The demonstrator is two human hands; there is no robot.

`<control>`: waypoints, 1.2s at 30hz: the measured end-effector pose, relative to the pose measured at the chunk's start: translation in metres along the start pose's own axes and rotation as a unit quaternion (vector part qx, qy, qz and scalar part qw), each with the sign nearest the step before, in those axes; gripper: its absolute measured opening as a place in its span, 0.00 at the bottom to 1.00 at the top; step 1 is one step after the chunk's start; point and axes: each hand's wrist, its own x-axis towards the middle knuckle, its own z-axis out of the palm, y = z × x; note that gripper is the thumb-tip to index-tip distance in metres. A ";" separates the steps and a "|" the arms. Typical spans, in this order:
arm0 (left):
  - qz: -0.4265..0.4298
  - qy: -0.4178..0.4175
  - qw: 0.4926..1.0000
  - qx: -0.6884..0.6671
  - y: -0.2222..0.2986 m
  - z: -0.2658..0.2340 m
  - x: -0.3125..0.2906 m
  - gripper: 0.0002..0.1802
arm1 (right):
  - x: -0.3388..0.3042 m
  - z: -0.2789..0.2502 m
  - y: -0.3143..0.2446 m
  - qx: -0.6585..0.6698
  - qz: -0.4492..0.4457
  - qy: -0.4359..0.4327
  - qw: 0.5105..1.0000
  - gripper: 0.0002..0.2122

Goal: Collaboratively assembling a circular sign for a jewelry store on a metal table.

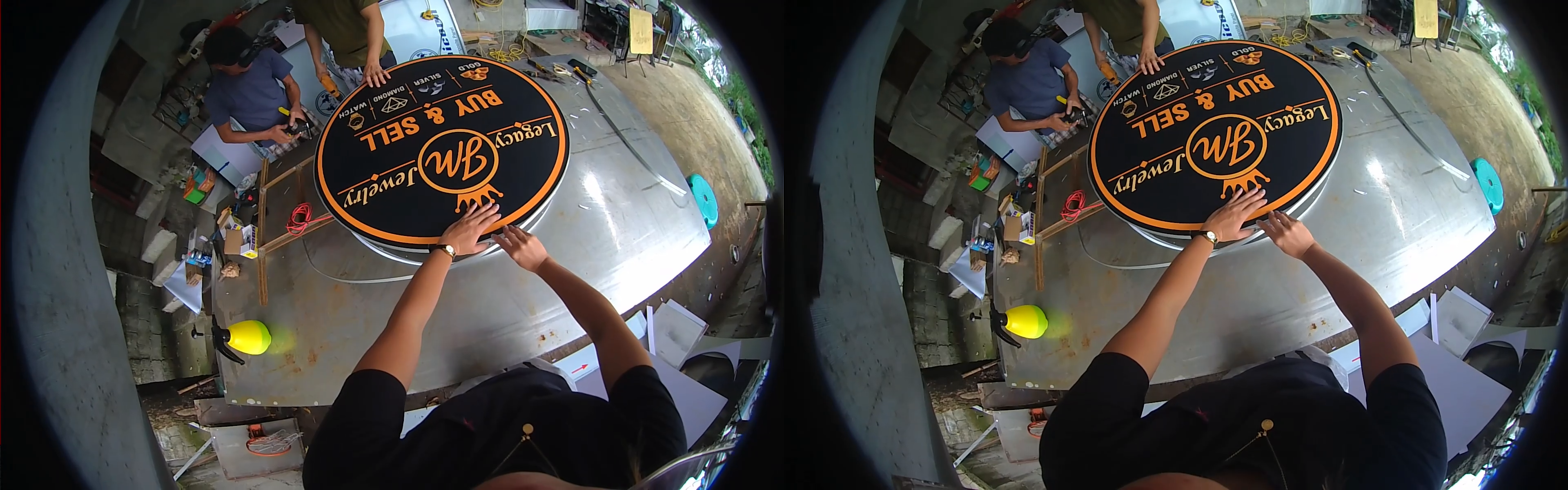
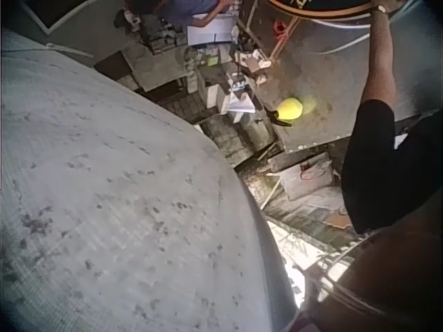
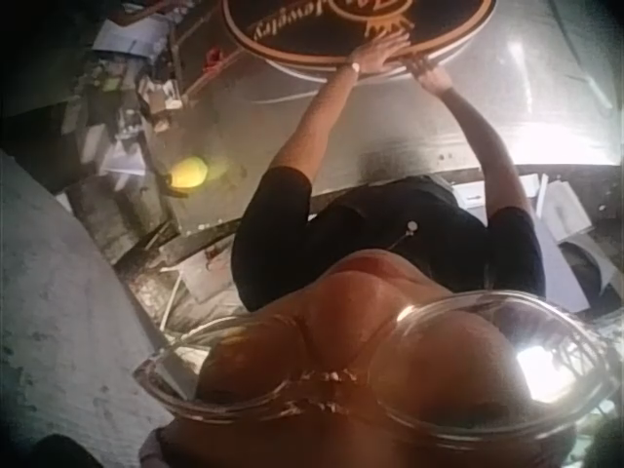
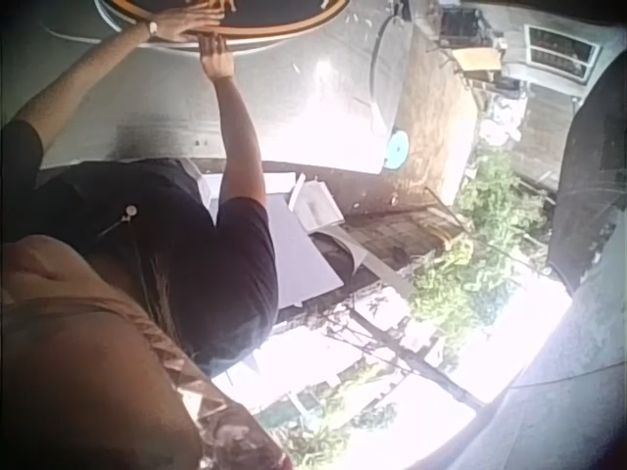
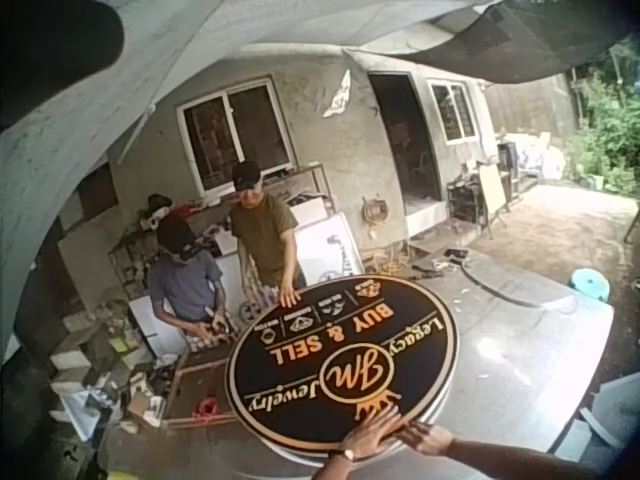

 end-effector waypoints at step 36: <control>-0.009 -0.007 1.000 -0.007 0.001 -0.001 -0.001 0.43 | -0.004 0.005 0.000 -0.016 0.003 -0.001 1.000 0.22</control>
